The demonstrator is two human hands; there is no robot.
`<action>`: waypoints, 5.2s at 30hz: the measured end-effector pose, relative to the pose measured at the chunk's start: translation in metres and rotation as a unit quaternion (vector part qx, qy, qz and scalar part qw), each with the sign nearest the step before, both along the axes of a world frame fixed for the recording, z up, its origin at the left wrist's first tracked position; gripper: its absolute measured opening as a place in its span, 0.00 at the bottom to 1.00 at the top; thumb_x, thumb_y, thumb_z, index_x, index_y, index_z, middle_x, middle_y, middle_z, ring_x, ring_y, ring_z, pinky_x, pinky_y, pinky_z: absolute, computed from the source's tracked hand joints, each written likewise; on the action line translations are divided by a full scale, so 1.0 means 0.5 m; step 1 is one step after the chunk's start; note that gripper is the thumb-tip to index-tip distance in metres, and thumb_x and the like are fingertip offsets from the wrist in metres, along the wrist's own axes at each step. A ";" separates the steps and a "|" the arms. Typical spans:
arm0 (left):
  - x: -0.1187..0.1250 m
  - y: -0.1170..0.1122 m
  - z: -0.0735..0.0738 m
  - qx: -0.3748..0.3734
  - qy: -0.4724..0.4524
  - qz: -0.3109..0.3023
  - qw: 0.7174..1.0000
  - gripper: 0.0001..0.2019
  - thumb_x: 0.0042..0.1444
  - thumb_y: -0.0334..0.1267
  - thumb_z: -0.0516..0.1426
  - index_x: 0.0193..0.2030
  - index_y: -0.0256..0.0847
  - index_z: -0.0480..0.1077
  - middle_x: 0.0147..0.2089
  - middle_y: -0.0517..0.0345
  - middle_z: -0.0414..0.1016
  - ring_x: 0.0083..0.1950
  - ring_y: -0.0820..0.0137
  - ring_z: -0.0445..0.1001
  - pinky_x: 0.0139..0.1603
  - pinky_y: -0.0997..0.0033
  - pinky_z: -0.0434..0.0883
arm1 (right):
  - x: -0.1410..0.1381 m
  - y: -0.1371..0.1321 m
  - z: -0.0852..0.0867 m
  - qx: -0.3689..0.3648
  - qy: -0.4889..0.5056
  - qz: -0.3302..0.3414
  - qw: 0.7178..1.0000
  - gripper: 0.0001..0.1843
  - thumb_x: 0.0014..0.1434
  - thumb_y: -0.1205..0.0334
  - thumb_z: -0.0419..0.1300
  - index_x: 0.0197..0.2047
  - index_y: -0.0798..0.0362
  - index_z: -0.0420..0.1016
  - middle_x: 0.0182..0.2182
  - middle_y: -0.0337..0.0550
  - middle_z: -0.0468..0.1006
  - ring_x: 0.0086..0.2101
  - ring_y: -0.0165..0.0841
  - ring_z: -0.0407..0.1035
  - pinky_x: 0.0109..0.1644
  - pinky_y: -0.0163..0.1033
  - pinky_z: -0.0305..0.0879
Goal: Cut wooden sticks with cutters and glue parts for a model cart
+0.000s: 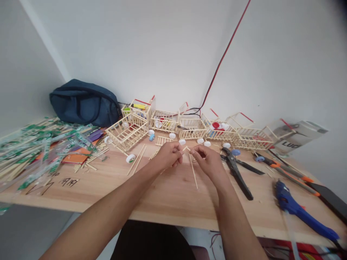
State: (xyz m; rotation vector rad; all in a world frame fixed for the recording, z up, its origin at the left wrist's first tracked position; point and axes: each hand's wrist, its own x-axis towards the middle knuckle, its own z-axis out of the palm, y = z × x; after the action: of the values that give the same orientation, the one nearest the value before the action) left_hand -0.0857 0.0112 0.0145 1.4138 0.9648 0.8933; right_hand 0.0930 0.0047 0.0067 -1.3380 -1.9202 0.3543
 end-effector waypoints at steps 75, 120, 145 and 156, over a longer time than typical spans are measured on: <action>-0.009 0.011 0.001 -0.039 0.012 -0.024 0.999 0.09 0.52 0.38 0.57 0.29 0.38 0.60 0.19 0.66 0.68 0.13 0.82 0.59 0.13 0.83 0.52 | -0.013 0.001 -0.008 0.029 -0.008 -0.003 1.000 0.10 0.59 0.64 0.55 0.26 0.52 0.70 0.24 0.38 0.70 0.27 0.31 0.63 0.32 0.35 0.55; -0.008 0.013 0.001 -0.042 0.009 -0.024 0.999 0.07 0.54 0.35 0.55 0.29 0.39 0.60 0.18 0.66 0.67 0.12 0.82 0.59 0.12 0.83 0.52 | -0.013 0.001 -0.008 0.019 -0.004 0.005 1.000 0.09 0.59 0.63 0.55 0.28 0.52 0.71 0.25 0.39 0.72 0.28 0.32 0.64 0.34 0.36 0.57; -0.008 0.009 0.009 -0.044 0.019 -0.022 0.999 0.06 0.54 0.34 0.54 0.29 0.39 0.60 0.19 0.66 0.68 0.13 0.82 0.59 0.12 0.83 0.53 | -0.013 0.002 -0.009 0.017 -0.002 0.001 1.000 0.09 0.59 0.63 0.55 0.27 0.52 0.71 0.25 0.39 0.72 0.27 0.32 0.64 0.33 0.35 0.56; -0.007 0.009 0.011 -0.053 0.010 -0.022 0.998 0.05 0.55 0.33 0.54 0.29 0.39 0.60 0.18 0.66 0.67 0.12 0.82 0.58 0.12 0.84 0.52 | -0.012 0.002 -0.012 0.017 0.000 0.002 1.000 0.08 0.59 0.64 0.56 0.28 0.53 0.71 0.25 0.38 0.72 0.27 0.31 0.63 0.33 0.35 0.56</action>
State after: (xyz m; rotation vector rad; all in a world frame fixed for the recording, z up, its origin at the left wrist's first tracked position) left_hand -0.0891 0.0156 0.0199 1.3503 0.9780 0.7855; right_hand 0.0872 0.0059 0.0007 -1.3124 -1.9202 0.3222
